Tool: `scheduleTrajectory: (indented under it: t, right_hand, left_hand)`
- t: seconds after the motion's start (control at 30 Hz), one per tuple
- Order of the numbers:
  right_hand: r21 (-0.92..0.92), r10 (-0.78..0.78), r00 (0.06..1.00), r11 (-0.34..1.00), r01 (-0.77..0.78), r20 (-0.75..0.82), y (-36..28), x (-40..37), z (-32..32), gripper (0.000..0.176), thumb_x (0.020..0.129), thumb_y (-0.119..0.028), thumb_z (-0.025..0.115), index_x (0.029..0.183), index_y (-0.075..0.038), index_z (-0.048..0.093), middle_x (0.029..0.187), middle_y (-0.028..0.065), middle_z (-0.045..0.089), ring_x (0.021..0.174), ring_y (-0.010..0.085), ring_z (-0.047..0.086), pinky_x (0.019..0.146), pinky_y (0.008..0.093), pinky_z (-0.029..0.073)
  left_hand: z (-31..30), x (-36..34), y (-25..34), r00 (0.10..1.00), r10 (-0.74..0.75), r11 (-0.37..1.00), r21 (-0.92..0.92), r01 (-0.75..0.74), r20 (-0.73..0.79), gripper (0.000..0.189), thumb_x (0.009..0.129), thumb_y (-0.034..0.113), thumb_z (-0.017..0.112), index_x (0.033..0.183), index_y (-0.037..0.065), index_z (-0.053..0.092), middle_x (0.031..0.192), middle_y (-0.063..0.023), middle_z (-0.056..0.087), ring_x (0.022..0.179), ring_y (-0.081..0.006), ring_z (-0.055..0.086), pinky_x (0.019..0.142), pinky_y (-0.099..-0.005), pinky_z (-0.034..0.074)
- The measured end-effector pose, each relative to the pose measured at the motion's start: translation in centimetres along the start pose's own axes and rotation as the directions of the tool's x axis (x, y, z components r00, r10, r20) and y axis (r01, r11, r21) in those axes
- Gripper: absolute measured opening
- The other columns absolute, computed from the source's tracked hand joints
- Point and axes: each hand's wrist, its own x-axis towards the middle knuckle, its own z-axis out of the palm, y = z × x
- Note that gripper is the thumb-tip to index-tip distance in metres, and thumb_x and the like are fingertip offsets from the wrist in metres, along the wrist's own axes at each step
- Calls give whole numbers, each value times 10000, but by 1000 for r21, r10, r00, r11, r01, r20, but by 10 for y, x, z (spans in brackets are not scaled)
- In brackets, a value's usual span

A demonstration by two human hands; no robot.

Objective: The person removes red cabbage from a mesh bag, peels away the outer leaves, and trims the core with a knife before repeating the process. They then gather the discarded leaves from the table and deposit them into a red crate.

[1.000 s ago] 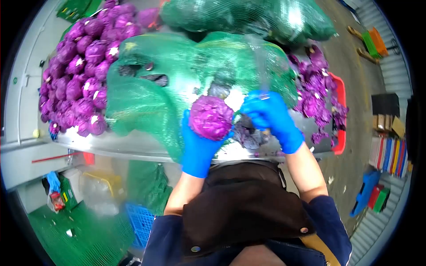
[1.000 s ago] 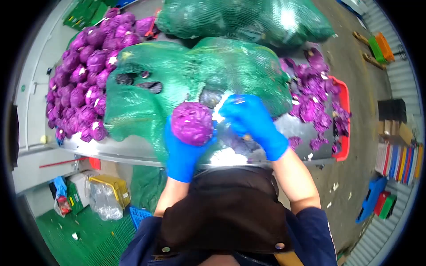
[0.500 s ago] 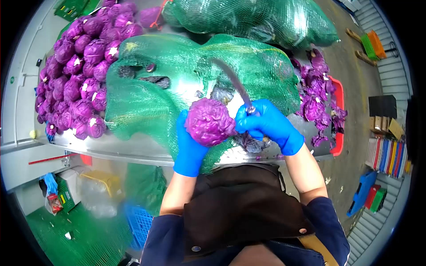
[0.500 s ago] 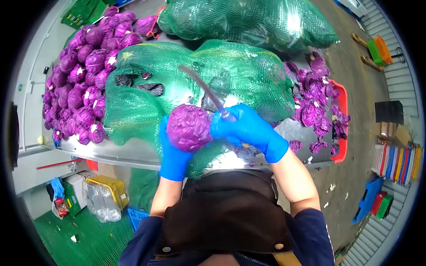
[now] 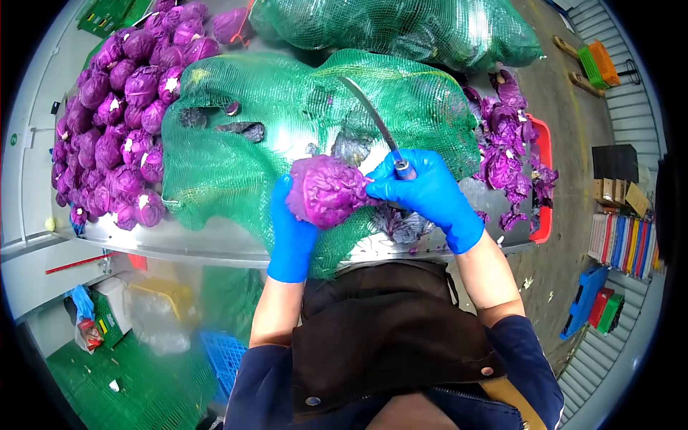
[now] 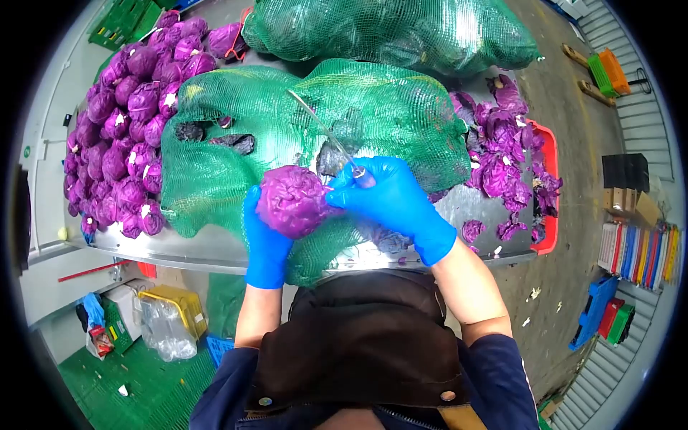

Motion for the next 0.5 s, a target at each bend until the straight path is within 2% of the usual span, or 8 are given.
scheduleTrajectory:
  t: [0.13, 0.23, 0.3, 0.33, 0.4, 0.43, 0.5]
  right_hand:
    - [1, 93, 994, 996, -93, 63, -12, -5, 1, 119, 771, -76, 762, 845, -8, 697, 788, 64, 686, 717, 116, 632, 689, 263, 515]
    - [-37, 106, 991, 994, -103, 87, -5, -5, 1, 136, 773, -112, 768, 852, -23, 702, 776, 54, 683, 699, 108, 620, 663, 264, 504]
    - [-130, 127, 988, 985, -116, 82, -4, -9, 2, 146, 776, -135, 769, 855, -31, 703, 770, 46, 679, 690, 101, 611, 646, 266, 498]
    - [-125, 129, 990, 985, -120, 65, -1, -12, 2, 125, 777, -119, 765, 822, -39, 681, 722, 33, 645, 611, 85, 558, 571, 254, 442]
    - [-116, 130, 991, 985, -125, 32, 4, -17, 1, 129, 779, -87, 759, 756, -53, 637, 625, 8, 578, 451, 51, 454, 422, 229, 332]
    - [-60, 166, 985, 985, -164, 42, 8, -21, -1, 118, 785, -90, 756, 786, -52, 644, 633, 3, 581, 464, 49, 462, 430, 225, 338]
    - [47, 236, 969, 970, -239, 66, 13, -25, -7, 113, 796, -96, 749, 847, -50, 659, 651, -8, 586, 491, 45, 479, 444, 216, 351]
  left_hand:
    - [0, -5, 11, 998, 47, 997, 65, -44, -45, 678, 850, 387, 555, 1367, -23, 400, 1351, -213, 484, 1237, -359, 486, 1055, -509, 380]
    - [0, -5, 11, 997, 45, 999, 12, -44, -66, 672, 850, 388, 546, 1365, -21, 406, 1346, -212, 491, 1226, -366, 493, 1054, -511, 378]
    - [2, -6, 7, 996, 51, 998, 32, -49, -69, 636, 883, 429, 457, 1367, 16, 426, 1360, -194, 487, 1225, -372, 492, 1044, -534, 380]
    - [3, -7, 5, 996, 52, 998, 43, -49, -72, 625, 900, 449, 412, 1368, 35, 436, 1367, -184, 485, 1225, -375, 491, 1039, -545, 382]
    - [-1, -9, -3, 998, 24, 999, -29, -26, -61, 637, 870, 407, 493, 1358, 3, 426, 1353, -202, 489, 1221, -371, 497, 1044, -540, 379]
    - [-1, -9, -7, 999, 10, 998, -65, -13, -53, 648, 855, 386, 533, 1354, -13, 421, 1346, -211, 491, 1220, -369, 500, 1046, -537, 377]
    - [9, -9, -14, 993, 13, 1000, -11, -15, -118, 632, 861, 378, 530, 1350, -8, 426, 1345, -209, 492, 1219, -369, 501, 1043, -539, 383]
